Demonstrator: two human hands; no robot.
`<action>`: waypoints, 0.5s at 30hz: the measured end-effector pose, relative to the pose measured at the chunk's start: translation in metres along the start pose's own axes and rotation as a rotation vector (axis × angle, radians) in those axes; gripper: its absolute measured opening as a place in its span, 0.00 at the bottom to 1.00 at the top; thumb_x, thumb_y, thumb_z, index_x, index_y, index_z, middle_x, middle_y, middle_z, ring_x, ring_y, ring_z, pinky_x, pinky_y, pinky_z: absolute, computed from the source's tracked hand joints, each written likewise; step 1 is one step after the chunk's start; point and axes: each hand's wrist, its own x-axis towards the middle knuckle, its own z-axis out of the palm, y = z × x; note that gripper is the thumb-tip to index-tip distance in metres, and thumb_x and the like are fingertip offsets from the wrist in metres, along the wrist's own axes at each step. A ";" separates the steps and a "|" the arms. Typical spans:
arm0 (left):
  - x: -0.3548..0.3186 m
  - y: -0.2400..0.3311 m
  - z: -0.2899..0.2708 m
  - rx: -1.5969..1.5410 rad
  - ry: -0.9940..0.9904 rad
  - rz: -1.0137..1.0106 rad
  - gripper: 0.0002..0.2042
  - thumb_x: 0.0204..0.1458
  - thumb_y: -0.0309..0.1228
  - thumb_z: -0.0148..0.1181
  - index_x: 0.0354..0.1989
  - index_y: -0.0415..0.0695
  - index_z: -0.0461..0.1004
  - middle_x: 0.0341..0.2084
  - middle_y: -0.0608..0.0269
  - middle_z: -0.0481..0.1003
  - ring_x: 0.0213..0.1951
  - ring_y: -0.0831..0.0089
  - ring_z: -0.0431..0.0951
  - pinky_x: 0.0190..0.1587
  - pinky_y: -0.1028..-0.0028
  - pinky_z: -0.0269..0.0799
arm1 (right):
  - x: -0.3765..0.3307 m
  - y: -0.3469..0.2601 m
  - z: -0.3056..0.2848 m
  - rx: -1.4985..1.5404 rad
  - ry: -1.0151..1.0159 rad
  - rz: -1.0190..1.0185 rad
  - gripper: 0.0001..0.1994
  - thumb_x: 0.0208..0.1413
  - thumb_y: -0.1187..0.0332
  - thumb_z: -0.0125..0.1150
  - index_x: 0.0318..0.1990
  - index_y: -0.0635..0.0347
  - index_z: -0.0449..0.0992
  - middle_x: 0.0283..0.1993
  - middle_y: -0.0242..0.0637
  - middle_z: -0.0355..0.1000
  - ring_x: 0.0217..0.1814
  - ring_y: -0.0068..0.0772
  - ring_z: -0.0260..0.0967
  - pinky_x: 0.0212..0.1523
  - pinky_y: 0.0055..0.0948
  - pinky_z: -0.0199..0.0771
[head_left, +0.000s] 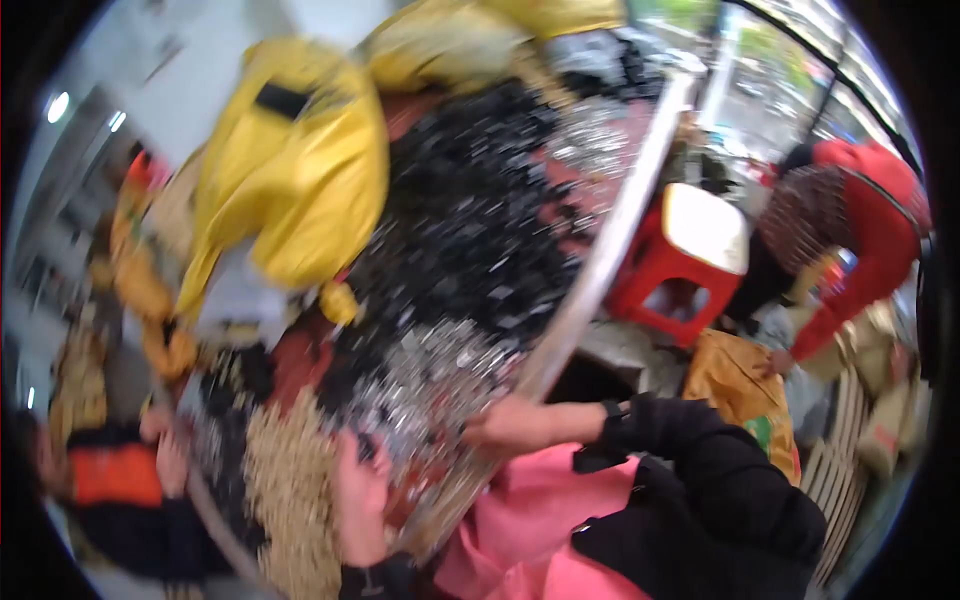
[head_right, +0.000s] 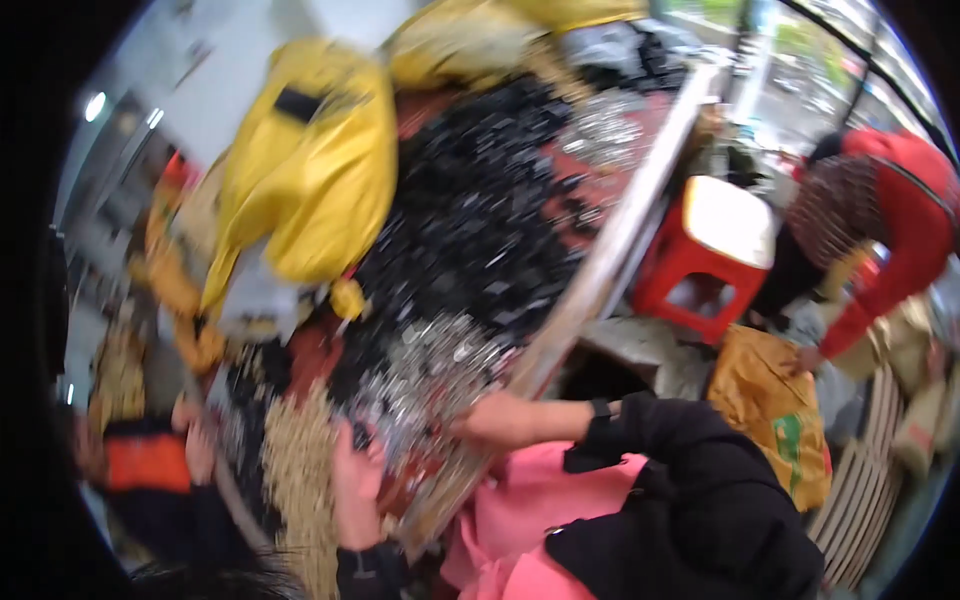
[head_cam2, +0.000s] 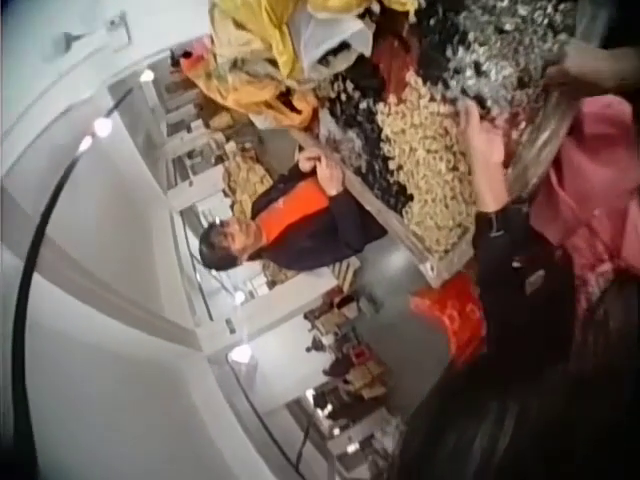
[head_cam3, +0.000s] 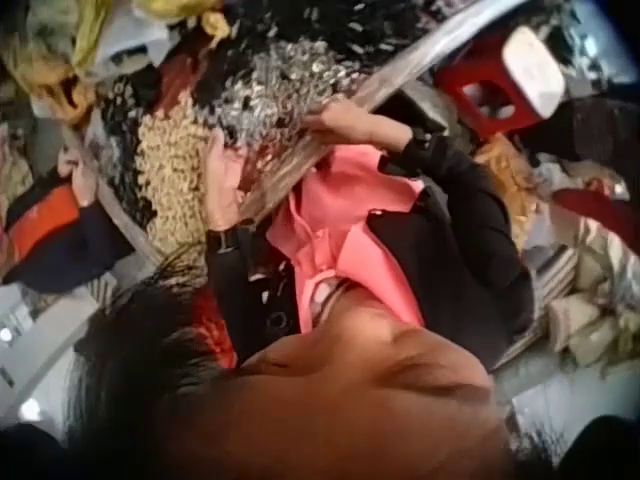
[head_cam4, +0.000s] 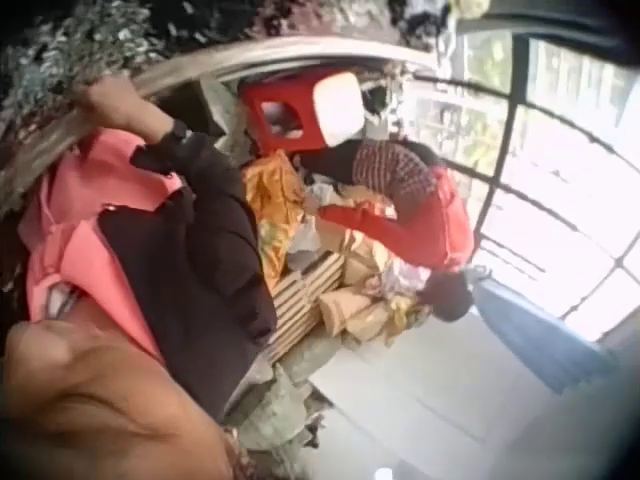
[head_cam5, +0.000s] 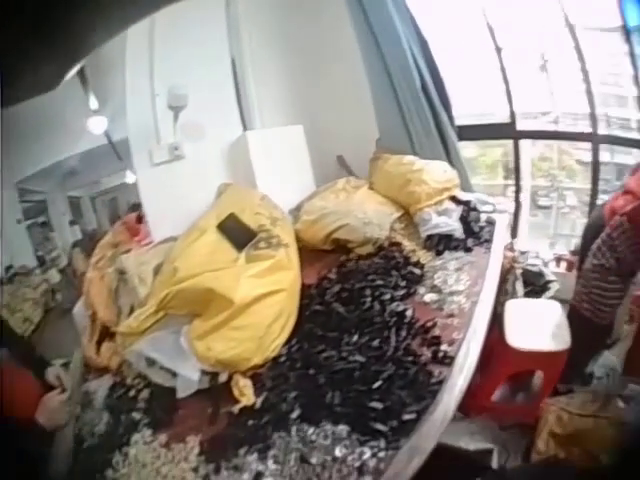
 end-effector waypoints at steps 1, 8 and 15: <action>-0.007 -0.003 0.003 0.006 0.042 0.033 0.12 0.49 0.38 0.47 0.38 0.45 0.64 0.25 0.64 0.68 0.19 0.77 0.63 0.19 0.82 0.57 | 0.001 0.006 0.005 -0.031 0.030 -0.020 0.10 0.37 0.67 0.53 0.28 0.59 0.64 0.25 0.39 0.62 0.25 0.40 0.65 0.23 0.36 0.65; -0.057 -0.025 -0.042 0.032 0.110 0.142 0.13 0.50 0.29 0.47 0.44 0.43 0.61 0.29 0.58 0.70 0.26 0.73 0.71 0.25 0.79 0.67 | 0.030 0.001 0.015 -0.045 0.077 -0.117 0.05 0.36 0.70 0.54 0.25 0.58 0.67 0.21 0.37 0.60 0.22 0.39 0.63 0.21 0.34 0.64; -0.088 -0.033 -0.066 0.001 0.148 0.210 0.12 0.50 0.29 0.47 0.44 0.43 0.62 0.32 0.54 0.71 0.27 0.72 0.72 0.26 0.80 0.68 | 0.068 -0.022 0.027 -0.111 0.038 -0.167 0.04 0.39 0.70 0.51 0.22 0.58 0.64 0.22 0.37 0.61 0.22 0.40 0.63 0.21 0.36 0.64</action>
